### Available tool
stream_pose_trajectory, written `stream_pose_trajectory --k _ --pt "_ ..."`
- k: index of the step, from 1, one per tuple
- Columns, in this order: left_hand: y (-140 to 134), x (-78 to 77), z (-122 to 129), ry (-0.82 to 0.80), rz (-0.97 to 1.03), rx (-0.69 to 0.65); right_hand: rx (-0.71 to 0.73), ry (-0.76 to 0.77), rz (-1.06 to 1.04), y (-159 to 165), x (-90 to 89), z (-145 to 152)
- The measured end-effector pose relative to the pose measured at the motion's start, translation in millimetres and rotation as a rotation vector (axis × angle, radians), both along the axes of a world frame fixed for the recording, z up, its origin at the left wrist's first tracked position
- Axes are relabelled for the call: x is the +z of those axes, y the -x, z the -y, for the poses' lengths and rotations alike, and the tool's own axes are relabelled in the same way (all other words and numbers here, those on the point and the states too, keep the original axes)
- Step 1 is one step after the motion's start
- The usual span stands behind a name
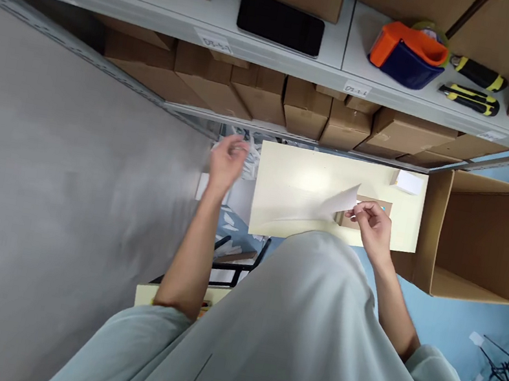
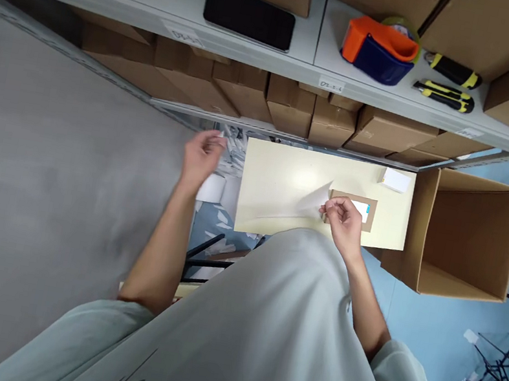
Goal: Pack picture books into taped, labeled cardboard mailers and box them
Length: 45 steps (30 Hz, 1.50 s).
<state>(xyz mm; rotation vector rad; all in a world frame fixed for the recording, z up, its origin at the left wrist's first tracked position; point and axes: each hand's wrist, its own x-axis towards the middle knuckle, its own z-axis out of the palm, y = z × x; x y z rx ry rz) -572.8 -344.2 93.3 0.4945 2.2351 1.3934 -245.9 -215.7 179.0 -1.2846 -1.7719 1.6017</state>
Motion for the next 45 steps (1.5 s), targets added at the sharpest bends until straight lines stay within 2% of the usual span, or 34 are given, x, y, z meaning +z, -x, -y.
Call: stream_pose_trajectory --k 1,3,5,7,9,12,16,19,21,25,28,32,35,40,45 --pt "-20.2 0.0 -6.7 -0.023 0.026 -0.071 -0.007 0.0 -0.001 -0.1 -1.8 -0.9" --pt "-68.7 4.8 -17.5 -0.143 0.123 -0.395 -0.022 -0.001 -0.003 -1.6 -4.6 -4.0" --pt "-117.0 14.8 -25.6 -0.284 0.11 -0.574 -0.037 0.011 -0.008 -5.4 -5.6 -8.2" --pt "-154.5 25.6 -33.8 -0.355 0.018 -0.609 -0.057 0.044 -0.027 -11.3 -5.3 -12.7" --pt "-177.8 32.8 -43.6 -0.378 -0.095 -0.593 -0.085 0.092 -0.056 -19.1 -5.0 -17.0" --pt "-195.8 35.2 -59.2 -0.405 -0.213 -0.586 -0.129 0.166 -0.101 -32.9 -6.8 -23.6" --pt "-217.0 32.2 -76.0 -0.366 -0.224 -0.614 -0.159 0.247 -0.148 -55.0 -11.2 -34.6" --pt "-238.0 29.6 -88.5 -0.25 -0.126 -0.558 -0.088 0.296 -0.167 -74.9 -13.8 -46.2" --pt "-251.9 27.2 -98.2 -0.199 0.061 -0.447 -0.045 0.287 -0.16 -89.7 -16.9 -55.7" --pt "-274.9 23.1 -116.4 -0.164 0.559 -0.217 -0.136 0.091 0.036 -120.0 -30.4 -76.4" --pt "-290.3 22.2 -125.5 -0.159 0.748 -0.146 -0.145 0.067 0.132 -139.3 -44.7 -89.8" --pt "-311.0 19.0 -132.8 -0.148 0.83 -0.108 -0.059 0.174 0.072 -157.9 -64.4 -102.2" --pt "-323.1 10.5 -135.4 -0.11 0.825 -0.087 -0.032 0.241 0.05 -170.3 -76.0 -107.3" --pt "-334.9 -15.9 -131.3 -0.017 0.826 -0.06 0.066 0.281 0.027 -188.6 -83.6 -103.0" --pt "-349.6 -44.2 -117.2 0.067 0.907 0.016 0.221 0.219 0.106 -193.8 -96.1 -108.2"
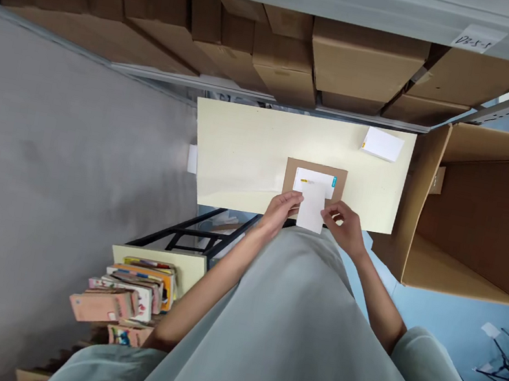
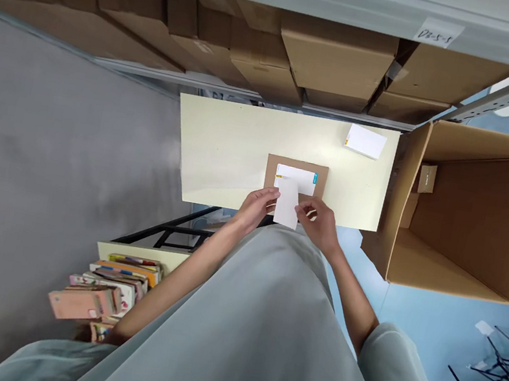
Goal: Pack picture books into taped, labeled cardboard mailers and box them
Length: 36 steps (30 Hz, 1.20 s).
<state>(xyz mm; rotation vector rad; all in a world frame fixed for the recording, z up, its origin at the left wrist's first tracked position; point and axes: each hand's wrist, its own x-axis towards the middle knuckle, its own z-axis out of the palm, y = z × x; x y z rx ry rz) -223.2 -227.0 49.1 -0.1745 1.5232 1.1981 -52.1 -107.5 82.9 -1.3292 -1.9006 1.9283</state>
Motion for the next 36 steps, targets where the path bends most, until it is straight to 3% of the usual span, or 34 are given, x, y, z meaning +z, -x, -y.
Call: stream_pose_trajectory --k 4,9,15,21,36 --pt "-14.7 -14.0 7.8 0.064 0.027 0.046 0.207 -0.138 0.095 10.8 -20.8 -33.7" --pt "-24.2 -23.8 1.9 0.109 0.08 0.101 0.546 -0.296 0.252 47.6 -42.1 -78.5" --pt "-25.0 -38.8 -14.2 0.162 0.154 0.178 0.771 -0.375 0.357 85.7 -65.7 -103.0" --pt "-26.2 -50.2 -20.7 0.241 0.111 0.225 0.781 -0.392 0.37 93.4 -72.7 -103.6" --pt "-29.6 -51.1 -24.6 0.263 0.078 0.229 0.69 -0.477 0.52 99.5 -80.0 -80.7"
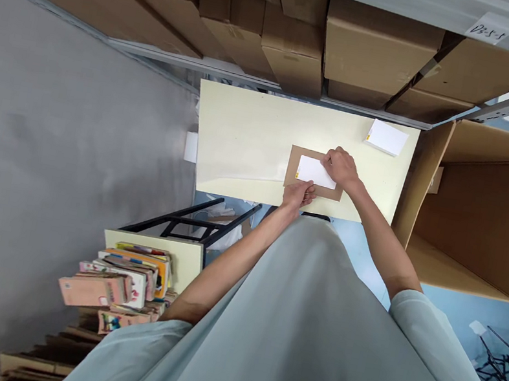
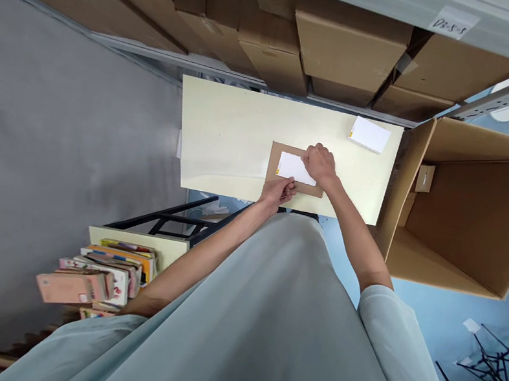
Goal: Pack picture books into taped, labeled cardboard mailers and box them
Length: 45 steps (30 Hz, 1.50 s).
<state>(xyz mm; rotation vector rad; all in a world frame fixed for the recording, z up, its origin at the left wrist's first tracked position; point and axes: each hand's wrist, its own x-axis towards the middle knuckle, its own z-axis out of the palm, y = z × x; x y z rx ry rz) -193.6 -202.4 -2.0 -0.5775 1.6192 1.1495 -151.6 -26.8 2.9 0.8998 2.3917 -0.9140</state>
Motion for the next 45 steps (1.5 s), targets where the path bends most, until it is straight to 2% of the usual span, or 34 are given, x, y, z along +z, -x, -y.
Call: stream_pose_trajectory --k 7,13,19,24,26,27,31,33,35,38,41,45 --pt "11.8 0.4 -1.6 0.017 0.092 -0.023 -0.053 -0.026 0.003 3.0 -10.4 3.8" --pt "20.1 2.6 -0.2 0.0 0.14 -0.058 -0.076 -0.071 0.048 7.3 -5.8 9.6" --pt "27.1 5.9 2.4 -0.015 0.125 -0.2 -0.132 -0.089 0.061 7.5 -0.1 17.6" --pt "28.5 9.5 10.9 -0.022 0.098 -0.302 -0.209 -0.112 0.019 4.0 -5.1 22.9" --pt "31.2 11.9 17.7 -0.06 -0.024 -0.423 -0.233 -0.155 -0.032 -0.9 -6.9 26.9" --pt "33.6 12.9 21.3 -0.097 -0.164 -0.525 -0.231 -0.184 -0.066 -4.5 -7.1 30.4" --pt "48.9 8.9 30.9 -0.314 -0.95 -1.052 -0.129 -0.291 -0.242 -27.4 -5.2 59.0" --pt "56.3 0.3 32.7 -0.406 -1.145 -1.293 -0.06 -0.308 -0.292 -43.6 -6.9 79.5" --pt "62.3 -11.8 35.0 -0.467 -1.195 -1.496 0.013 -0.294 -0.298 -62.9 -12.6 98.4" --pt "72.3 -30.1 45.1 -0.502 -1.19 -1.69 0.087 -0.278 -0.276 -96.5 -25.1 115.6" --pt "85.3 -40.2 61.0 -0.465 -1.195 -1.757 0.061 -0.304 -0.229 -127.2 -34.3 118.4" --pt "92.9 -37.0 69.3 -0.406 -1.229 -1.762 -0.011 -0.324 -0.214 -139.3 -34.9 113.2"
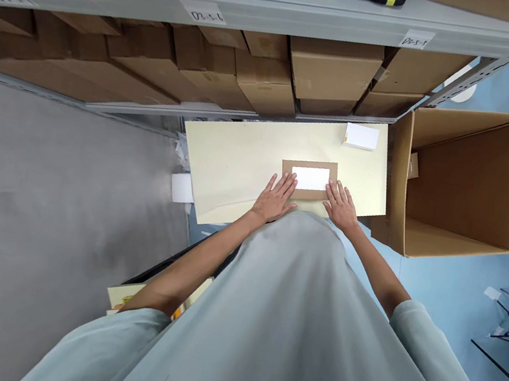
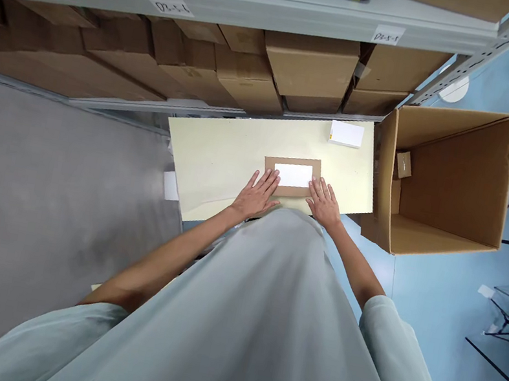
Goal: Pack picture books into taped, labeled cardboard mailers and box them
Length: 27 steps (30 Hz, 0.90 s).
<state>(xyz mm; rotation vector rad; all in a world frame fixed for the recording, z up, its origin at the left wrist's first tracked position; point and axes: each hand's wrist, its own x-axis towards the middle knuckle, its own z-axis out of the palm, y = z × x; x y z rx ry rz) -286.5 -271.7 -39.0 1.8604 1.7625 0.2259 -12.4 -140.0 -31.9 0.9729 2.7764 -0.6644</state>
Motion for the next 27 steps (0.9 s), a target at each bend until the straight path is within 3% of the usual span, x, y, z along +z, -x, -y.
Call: stream_pose_trajectory --k 5,10,16,18,23,25,27 --pt "-16.5 7.8 -30.4 -0.033 0.003 -0.003 -0.006 -0.026 -0.042 38.0 3.1 -8.4" --pt "-18.4 -0.8 -55.4 -0.02 0.039 0.009 0.022 0.01 -0.014 61.9 -7.7 -17.9" --pt "-3.9 -5.8 -38.5 -0.024 -0.005 0.146 -0.141 -0.05 -0.032 41.4 -12.1 -22.9" --pt "-3.8 -2.9 -30.4 -0.037 -0.011 0.122 -0.153 -0.07 -0.021 37.5 -7.6 -19.3" --pt "0.2 2.9 -7.6 -0.026 0.021 -0.131 0.091 -0.014 0.006 26.6 2.0 -0.4" --pt "6.7 3.6 2.1 0.001 0.01 -0.129 0.136 0.012 0.021 16.4 2.3 4.7" --pt "13.3 4.6 9.7 0.026 0.001 -0.093 0.08 0.01 0.042 5.6 2.2 6.5"
